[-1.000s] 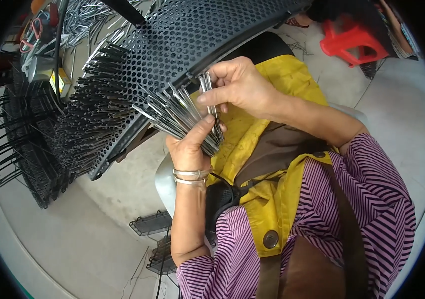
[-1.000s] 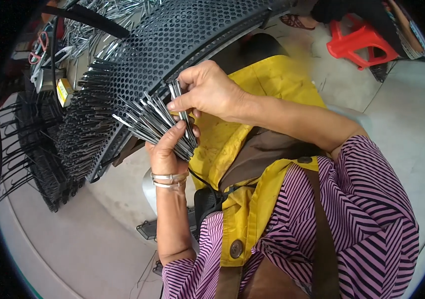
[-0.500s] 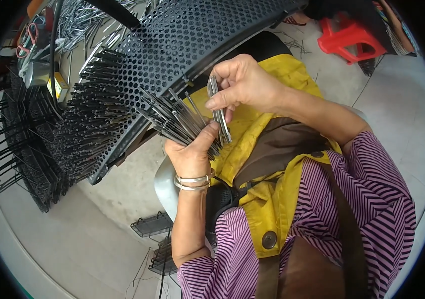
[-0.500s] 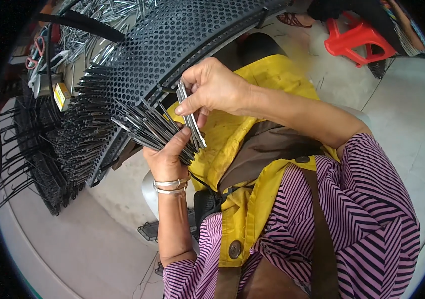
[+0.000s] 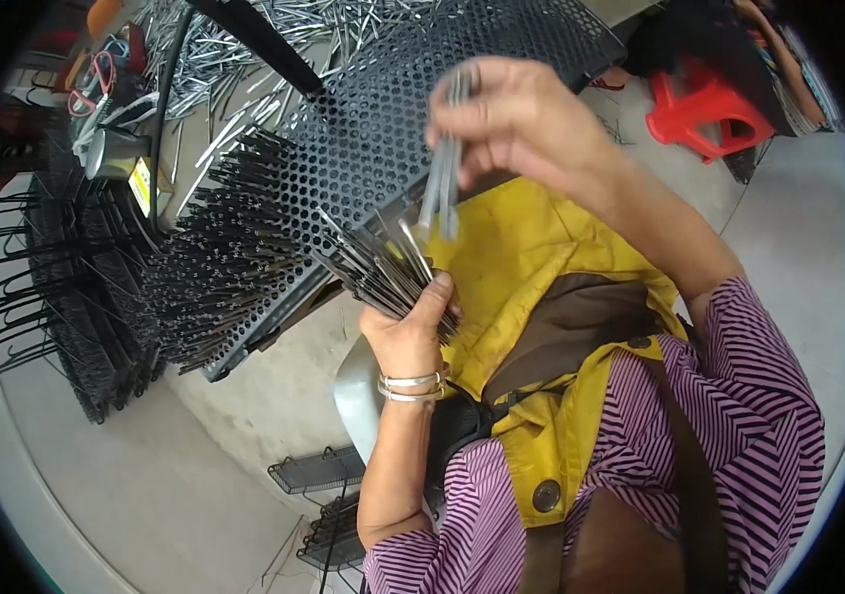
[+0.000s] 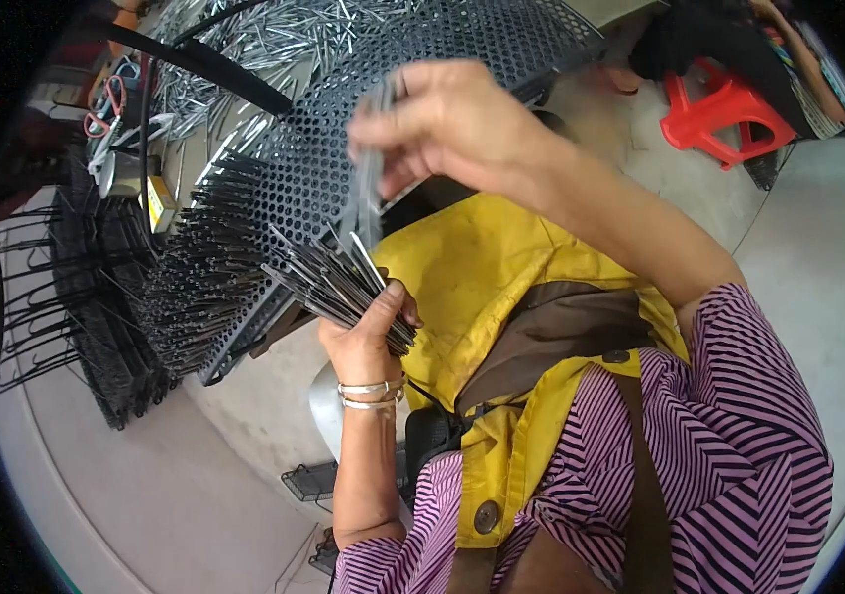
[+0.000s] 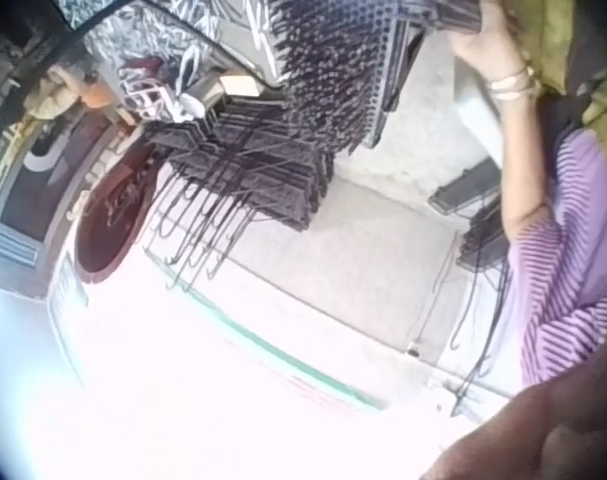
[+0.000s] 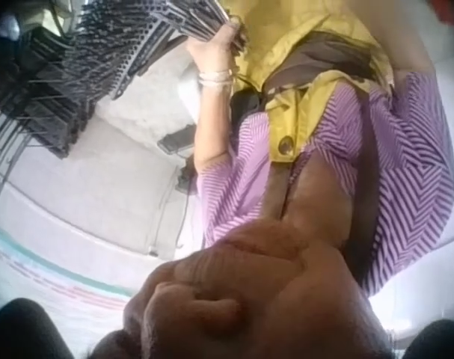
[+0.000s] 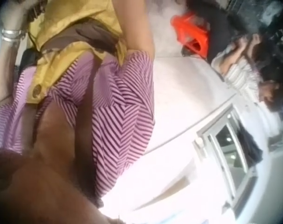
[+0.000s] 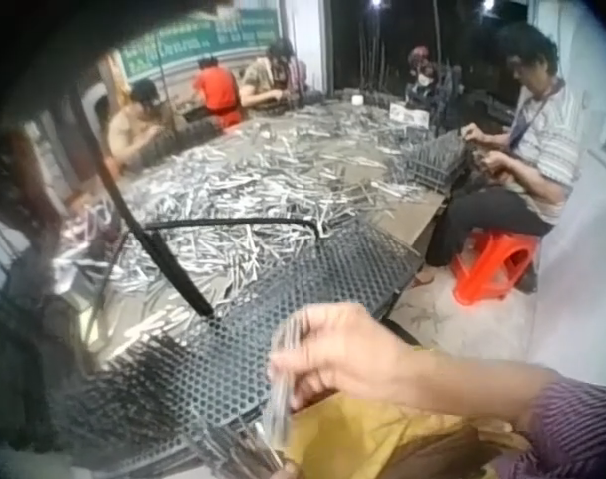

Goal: Sorting and inserting small metal rods into the holes of a perforated metal tray.

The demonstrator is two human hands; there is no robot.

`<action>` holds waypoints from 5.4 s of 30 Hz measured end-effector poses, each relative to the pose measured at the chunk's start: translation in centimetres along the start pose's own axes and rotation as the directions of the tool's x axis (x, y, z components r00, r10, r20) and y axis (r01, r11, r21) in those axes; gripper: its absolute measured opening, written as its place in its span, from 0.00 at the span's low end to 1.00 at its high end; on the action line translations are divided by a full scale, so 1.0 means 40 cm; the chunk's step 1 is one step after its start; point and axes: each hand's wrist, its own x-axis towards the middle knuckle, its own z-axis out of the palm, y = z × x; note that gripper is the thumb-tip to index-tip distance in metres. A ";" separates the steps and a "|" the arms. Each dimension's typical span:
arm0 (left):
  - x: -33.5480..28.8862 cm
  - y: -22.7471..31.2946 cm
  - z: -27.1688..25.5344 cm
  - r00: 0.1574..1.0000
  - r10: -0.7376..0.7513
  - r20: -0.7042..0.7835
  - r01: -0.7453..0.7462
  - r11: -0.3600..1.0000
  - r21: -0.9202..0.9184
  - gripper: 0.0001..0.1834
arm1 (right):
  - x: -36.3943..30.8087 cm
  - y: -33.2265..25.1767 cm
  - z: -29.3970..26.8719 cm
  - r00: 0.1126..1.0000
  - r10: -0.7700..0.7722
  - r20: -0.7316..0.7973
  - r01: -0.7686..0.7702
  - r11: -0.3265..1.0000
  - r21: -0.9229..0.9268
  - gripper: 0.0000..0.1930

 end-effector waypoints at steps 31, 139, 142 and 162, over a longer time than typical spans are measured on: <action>-0.022 0.031 0.017 0.984 -0.150 0.096 0.158 0.985 -0.075 0.07 | 0.305 0.070 0.061 0.746 -0.635 0.202 0.656 0.648 -0.387 0.03; -0.024 0.042 0.006 0.943 -0.223 0.246 0.290 0.915 -0.282 0.10 | 0.337 0.063 0.110 0.441 -0.700 0.562 0.775 -0.019 -0.632 0.17; -0.023 0.036 0.005 0.943 -0.232 0.239 0.292 0.921 -0.257 0.14 | 0.317 0.054 0.108 0.570 -0.578 0.584 0.721 0.012 -0.693 0.17; -0.020 0.037 -0.001 0.937 -0.240 0.252 0.311 0.903 -0.295 0.11 | 0.295 0.077 0.069 0.615 -0.598 0.514 0.638 -0.005 -0.770 0.07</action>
